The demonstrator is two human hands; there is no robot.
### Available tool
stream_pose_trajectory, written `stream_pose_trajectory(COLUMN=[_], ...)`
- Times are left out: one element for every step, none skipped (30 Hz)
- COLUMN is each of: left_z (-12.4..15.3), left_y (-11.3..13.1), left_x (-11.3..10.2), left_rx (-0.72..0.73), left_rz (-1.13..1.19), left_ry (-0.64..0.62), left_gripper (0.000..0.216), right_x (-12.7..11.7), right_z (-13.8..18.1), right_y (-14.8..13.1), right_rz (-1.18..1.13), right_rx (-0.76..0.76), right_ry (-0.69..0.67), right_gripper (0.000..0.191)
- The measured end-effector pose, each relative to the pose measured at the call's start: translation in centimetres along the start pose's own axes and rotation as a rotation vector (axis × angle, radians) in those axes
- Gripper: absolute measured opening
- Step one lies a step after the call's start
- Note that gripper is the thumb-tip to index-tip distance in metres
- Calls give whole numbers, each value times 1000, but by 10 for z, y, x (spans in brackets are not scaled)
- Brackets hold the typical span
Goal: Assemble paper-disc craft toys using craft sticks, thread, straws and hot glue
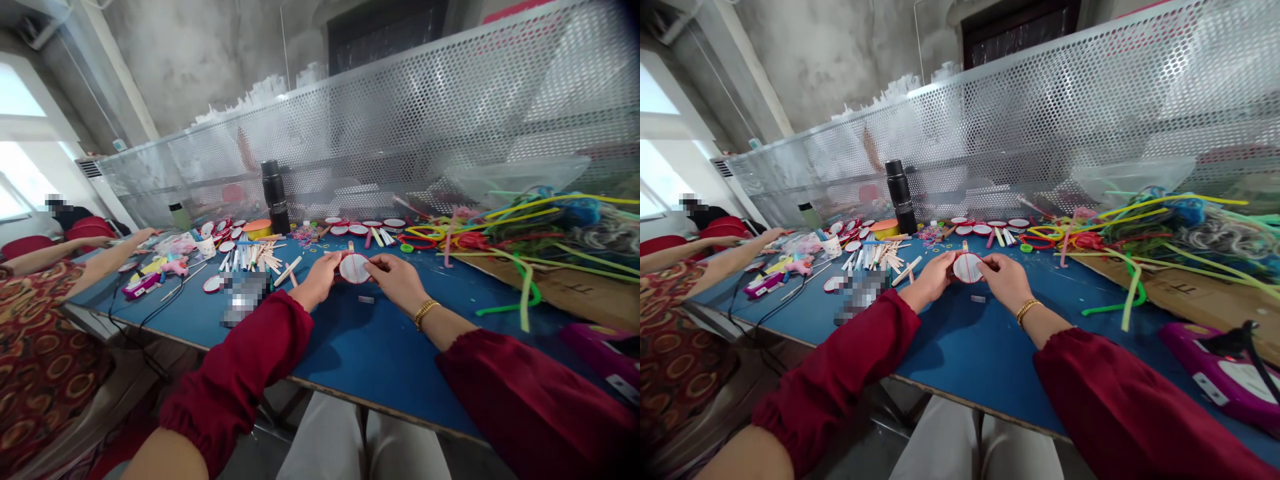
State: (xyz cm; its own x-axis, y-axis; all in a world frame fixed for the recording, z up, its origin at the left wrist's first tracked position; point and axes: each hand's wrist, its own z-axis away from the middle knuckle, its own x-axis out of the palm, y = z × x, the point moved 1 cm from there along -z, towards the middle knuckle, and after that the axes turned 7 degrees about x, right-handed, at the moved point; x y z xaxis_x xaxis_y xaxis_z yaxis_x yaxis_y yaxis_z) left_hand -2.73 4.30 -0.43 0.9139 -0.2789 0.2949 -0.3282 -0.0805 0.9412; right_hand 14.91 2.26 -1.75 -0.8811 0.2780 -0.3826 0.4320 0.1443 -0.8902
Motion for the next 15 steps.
stream_pose_trajectory(left_z=[-1,-2,-2,-2,-1,-1,0,0,1,1,1,1,1,1,1], left_y=[0,-1,-1,0,0,1,2,3,4,5,5,6,6,6,6], left_x=[-1,-1,-2,-2,-2,-2,-1,-1,-1,-1,-1,-1,-1,-1,-1], left_rx=[-11,-24,-38,-52,-66,-79,-88,-95,-97,-97,-97,-95,-96,-98,-99], left_rz=[20,40,61,83,101,114,122,125,125,126,128,133,138,142,145], left_ry=[15,22,22,15,4,-8,-21,-31,-38,-39,-37,-34,-34,-35,-38], left_gripper=[30,30,29,30,30,30,29,29,29,28,28,28,27,27,26], right_x=[0,1,1,1,1,0,0,0,-1,-1,-1,-1,-2,-2,-2], right_z=[1,1,1,2,2,2,2,2,2,2,2,2,2,1,1], right_y=[-1,-2,-3,-4,-5,-6,-7,-7,-8,-9,-10,-10,-10,-10,-9], right_rz=[1,2,1,-1,-3,-4,-5,-4,-3,1,5,7,8,8,9], right_rx=[4,9,15,20,24,28,33,37,41,47,52,56,58,58,57], right_ry=[-6,-12,-17,-23,-28,-33,-37,-38,-34,-29,-23,-18,-16,-17,-17], right_gripper=[23,23,23,22,22,22,21,21,20,20,19,19,18,18,18])
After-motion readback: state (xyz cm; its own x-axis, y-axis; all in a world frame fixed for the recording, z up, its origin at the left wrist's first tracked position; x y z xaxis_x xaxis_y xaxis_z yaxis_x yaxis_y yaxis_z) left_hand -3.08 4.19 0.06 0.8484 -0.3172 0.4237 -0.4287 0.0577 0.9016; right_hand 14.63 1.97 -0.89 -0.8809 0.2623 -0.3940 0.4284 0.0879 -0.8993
